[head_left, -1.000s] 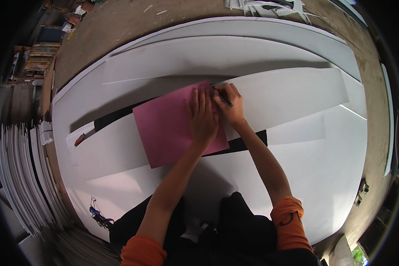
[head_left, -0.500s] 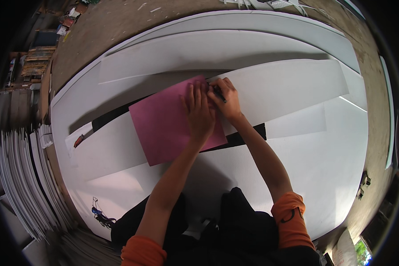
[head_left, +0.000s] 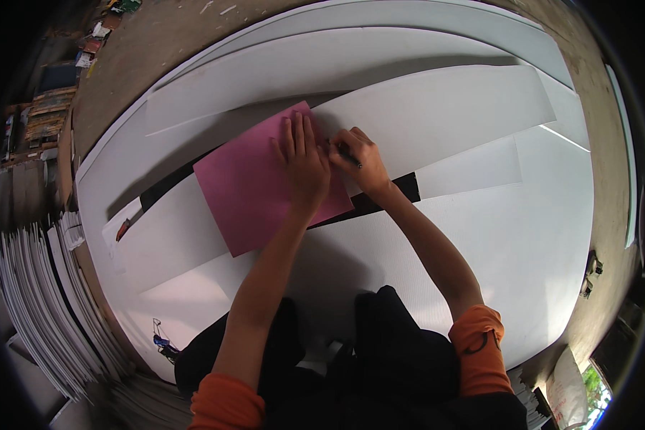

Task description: The person retrieves a white board from a stack and places it on a work surface. They then use a pink paper template and a pen to trace and mark the white board.

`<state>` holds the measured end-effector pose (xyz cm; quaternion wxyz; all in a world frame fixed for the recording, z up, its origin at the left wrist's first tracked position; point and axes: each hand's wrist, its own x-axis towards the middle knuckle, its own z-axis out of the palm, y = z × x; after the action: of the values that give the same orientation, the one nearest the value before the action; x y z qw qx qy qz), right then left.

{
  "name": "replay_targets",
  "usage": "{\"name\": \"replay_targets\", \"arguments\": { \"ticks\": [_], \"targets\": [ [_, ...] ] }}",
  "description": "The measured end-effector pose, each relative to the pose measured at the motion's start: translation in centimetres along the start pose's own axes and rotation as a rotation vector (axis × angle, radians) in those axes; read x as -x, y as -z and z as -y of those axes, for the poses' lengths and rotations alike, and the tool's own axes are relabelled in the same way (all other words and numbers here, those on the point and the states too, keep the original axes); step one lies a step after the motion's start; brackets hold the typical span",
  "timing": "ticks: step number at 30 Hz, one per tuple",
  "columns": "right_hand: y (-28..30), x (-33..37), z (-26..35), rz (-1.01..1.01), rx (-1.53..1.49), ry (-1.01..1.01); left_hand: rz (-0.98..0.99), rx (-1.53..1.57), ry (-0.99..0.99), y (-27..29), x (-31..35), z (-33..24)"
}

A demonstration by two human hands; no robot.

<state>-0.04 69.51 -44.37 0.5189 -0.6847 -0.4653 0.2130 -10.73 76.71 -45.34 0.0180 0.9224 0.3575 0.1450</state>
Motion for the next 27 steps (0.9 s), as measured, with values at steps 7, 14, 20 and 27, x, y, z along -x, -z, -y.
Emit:
{"name": "replay_targets", "arguments": {
  "ticks": [7, 14, 20, 27],
  "targets": [
    [0.7, 3.1, 0.5, 0.016, 0.015, 0.017, -0.038, -0.015, -0.013, 0.2, 0.1, -0.1],
    [1.4, 5.4, 1.4, 0.075, 0.033, -0.018, -0.016, -0.044, -0.018, 0.7, 0.2, -0.2],
    [1.9, 7.1, 1.8, 0.087, 0.047, 0.011, -0.056, -0.042, -0.001, 0.6, 0.0, -0.3],
    [2.3, 8.8, 2.5, 0.114, 0.067, 0.000, -0.080, -0.049, 0.007, 0.4, 0.0, -0.3]
  ]
}}
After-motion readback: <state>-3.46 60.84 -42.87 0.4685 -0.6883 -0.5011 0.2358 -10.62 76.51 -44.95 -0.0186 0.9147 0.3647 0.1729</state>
